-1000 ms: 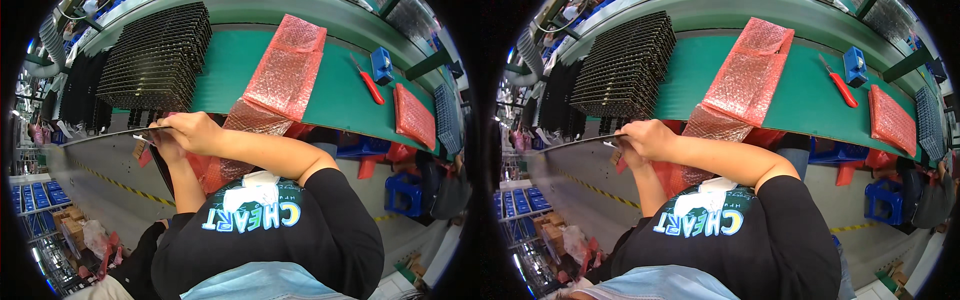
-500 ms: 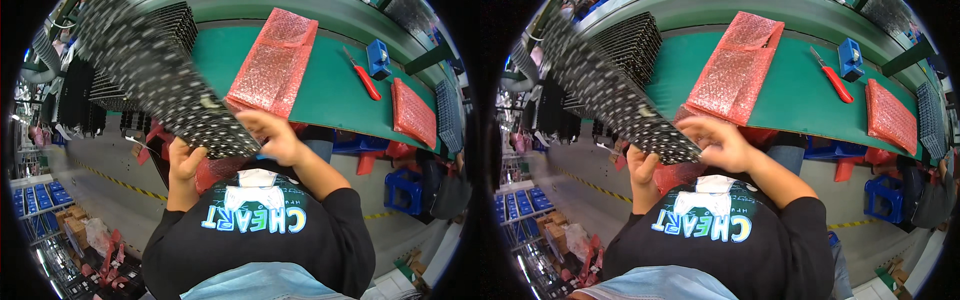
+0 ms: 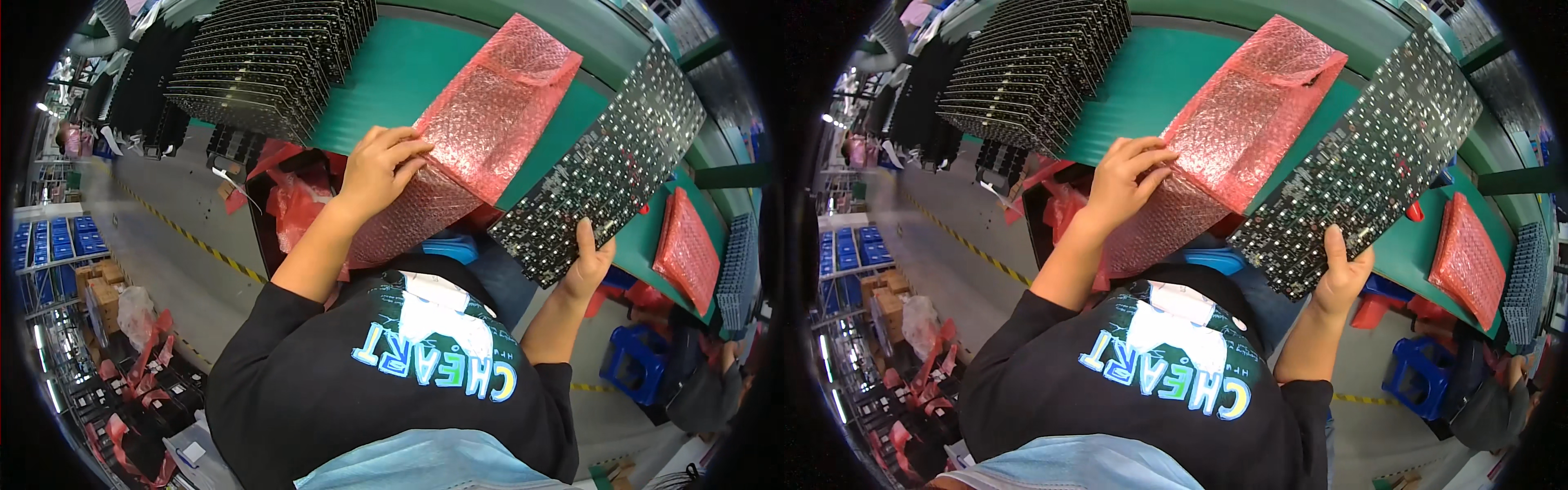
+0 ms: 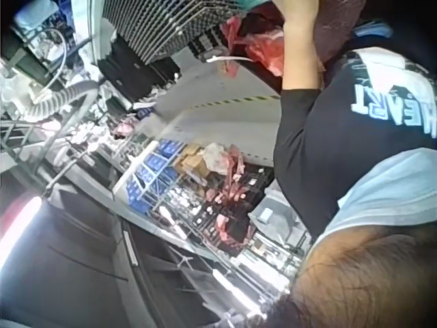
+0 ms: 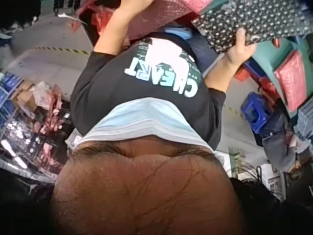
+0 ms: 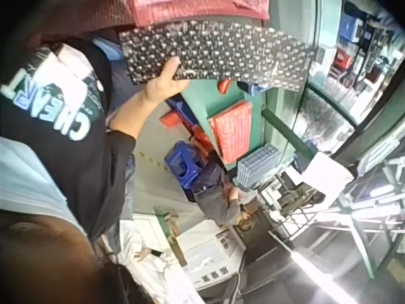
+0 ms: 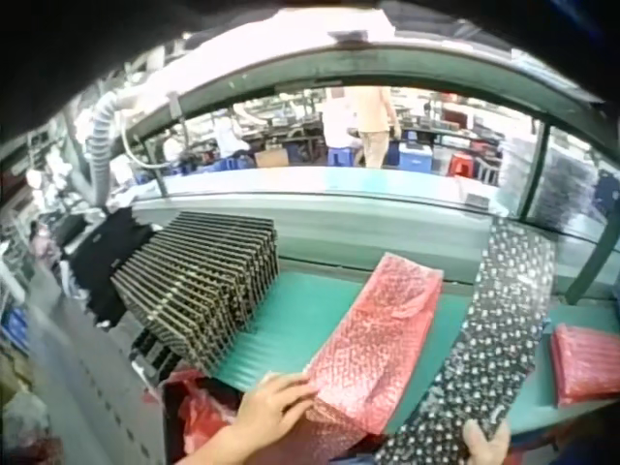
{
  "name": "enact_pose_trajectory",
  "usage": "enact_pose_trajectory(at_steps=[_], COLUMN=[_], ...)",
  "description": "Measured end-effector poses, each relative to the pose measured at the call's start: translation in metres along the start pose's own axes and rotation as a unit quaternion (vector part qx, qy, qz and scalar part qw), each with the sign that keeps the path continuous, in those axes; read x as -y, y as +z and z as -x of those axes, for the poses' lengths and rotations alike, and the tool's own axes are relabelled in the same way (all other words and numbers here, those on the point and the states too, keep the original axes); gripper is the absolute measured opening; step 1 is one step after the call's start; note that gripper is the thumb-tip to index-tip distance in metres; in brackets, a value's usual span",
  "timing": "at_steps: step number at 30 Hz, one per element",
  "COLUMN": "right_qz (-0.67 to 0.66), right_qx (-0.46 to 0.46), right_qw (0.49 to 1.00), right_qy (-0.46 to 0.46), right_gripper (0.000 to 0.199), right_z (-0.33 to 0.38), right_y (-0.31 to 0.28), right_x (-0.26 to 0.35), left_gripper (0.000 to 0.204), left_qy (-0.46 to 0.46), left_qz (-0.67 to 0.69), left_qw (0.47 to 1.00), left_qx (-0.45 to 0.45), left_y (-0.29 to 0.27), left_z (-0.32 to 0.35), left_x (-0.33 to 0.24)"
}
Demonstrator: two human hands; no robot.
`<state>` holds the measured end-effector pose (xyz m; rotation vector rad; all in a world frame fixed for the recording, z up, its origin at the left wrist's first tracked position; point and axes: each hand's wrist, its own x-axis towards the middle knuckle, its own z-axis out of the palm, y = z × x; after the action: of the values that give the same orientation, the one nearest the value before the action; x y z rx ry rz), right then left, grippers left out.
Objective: Packaging electronic LED panels into pink bubble wrap sleeves on a production line.
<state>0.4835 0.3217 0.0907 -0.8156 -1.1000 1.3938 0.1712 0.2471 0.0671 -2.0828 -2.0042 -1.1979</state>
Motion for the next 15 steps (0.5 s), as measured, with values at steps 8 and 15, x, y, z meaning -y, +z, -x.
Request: enact_pose_trajectory(at_steps=[8,15], right_qz=[0.021,-0.001], right_qx=[-0.006,-0.008], right_qw=[0.999,0.999], right_qy=[0.027,0.038], right_gripper=[0.037,0.038], right_z=[-0.003,-0.010], right_y=[-0.012,0.007], right_x=[-0.009,-0.004], left_gripper=[0.028,0.037], left_qy=[0.028,0.009], left_qz=[-0.114,-0.064], left_qw=[0.993,0.998], left_qx=[-0.019,0.026], left_y=[0.007,0.001], left_z=[0.030,0.016], left_x=[0.007,-0.009])
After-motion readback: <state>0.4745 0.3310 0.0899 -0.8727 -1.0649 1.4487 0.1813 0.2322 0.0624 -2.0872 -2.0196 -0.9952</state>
